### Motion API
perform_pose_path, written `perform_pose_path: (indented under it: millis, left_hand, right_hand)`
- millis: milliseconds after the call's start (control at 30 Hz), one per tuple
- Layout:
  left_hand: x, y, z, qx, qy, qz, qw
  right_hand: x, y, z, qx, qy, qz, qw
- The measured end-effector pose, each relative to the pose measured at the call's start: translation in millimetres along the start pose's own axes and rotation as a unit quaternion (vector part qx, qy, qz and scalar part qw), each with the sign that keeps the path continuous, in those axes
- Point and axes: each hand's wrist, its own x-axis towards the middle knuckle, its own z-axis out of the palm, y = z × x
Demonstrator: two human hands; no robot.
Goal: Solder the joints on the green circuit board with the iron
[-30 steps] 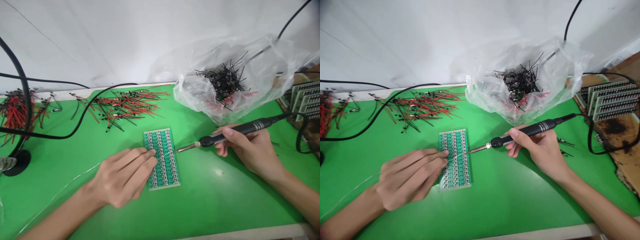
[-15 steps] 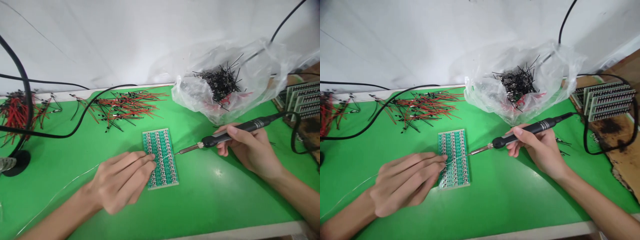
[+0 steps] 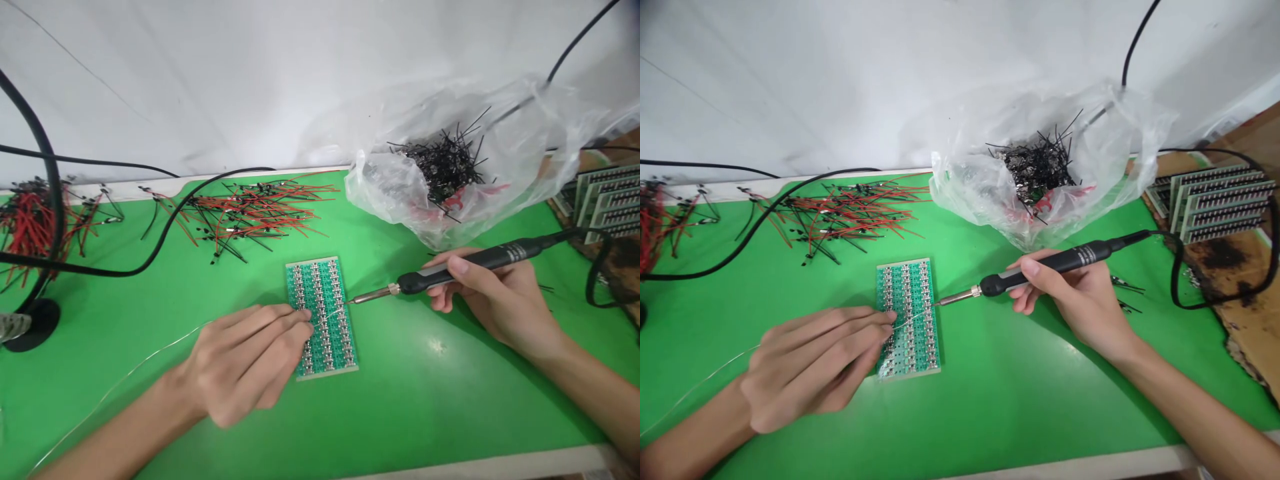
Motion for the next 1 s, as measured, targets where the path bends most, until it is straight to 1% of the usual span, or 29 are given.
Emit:
perform_pose_path:
  millis: [333, 633, 767, 1000]
  left_hand:
    - [-0.7, -0.8, -0.1, 0.005, -0.004, 0.006, 1.000]
    - [-0.3, -0.1, -0.6, 0.002, -0.003, -0.002, 1.000]
    - [0.2, -0.2, -1.6, 0.005, -0.011, -0.008, 1.000]
    - [1.2, -0.5, -0.2, 0.012, -0.004, -0.002, 1.000]
  right_hand:
    - [-0.3, -0.4, 0.0, -0.008, -0.001, 0.004, 1.000]
    - [-1.1, -0.4, 0.1, -0.016, 0.000, 0.009, 1.000]
    - [-1.4, -0.5, -0.6, -0.027, 0.007, 0.014, 1.000]
    - [-1.3, -3.1, 0.4, -0.022, 0.033, 0.023, 0.999]
